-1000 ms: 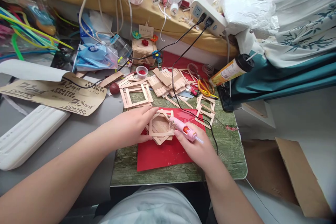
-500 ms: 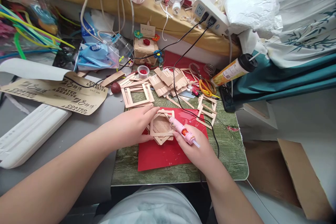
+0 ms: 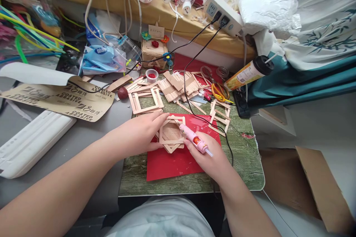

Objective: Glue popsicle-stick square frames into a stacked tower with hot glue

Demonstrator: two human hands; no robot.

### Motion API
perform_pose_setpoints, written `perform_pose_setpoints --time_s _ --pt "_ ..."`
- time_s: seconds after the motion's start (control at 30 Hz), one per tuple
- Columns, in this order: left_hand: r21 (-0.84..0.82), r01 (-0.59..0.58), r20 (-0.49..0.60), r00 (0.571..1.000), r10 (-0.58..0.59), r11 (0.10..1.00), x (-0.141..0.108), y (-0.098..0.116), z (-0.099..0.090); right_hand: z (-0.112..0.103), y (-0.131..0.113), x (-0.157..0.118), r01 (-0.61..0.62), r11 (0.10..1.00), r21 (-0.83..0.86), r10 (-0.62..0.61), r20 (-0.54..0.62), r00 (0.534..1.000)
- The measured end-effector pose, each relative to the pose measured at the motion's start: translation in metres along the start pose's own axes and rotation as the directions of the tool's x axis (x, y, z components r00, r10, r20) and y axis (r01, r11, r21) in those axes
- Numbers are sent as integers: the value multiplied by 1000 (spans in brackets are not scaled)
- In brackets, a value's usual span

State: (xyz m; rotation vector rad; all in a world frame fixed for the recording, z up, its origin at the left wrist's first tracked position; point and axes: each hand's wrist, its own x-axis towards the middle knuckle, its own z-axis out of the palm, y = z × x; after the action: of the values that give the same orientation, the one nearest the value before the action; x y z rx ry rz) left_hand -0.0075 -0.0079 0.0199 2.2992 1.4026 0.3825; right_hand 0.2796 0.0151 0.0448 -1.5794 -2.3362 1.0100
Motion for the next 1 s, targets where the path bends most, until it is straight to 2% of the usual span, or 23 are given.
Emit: perform_pose_setpoints --time_s 0.4,0.8,0.9,1.0 --pt "-14 11 -1 1000 -11 1000 0 -1 1 -1 0 0 18 1000 -2 -18 13 1000" --pt "-11 14 -3 1000 -14 1000 0 0 0 0 -4 1 90 991 -102 -91 1 996" --pt "-12 22 0 1000 -22 1000 0 0 1 0 -3 0 70 997 -23 -71 -19 997" --pt "-8 27 6 1000 -27 1000 -1 0 1 3 6 -3 48 968 245 -30 -80 996"
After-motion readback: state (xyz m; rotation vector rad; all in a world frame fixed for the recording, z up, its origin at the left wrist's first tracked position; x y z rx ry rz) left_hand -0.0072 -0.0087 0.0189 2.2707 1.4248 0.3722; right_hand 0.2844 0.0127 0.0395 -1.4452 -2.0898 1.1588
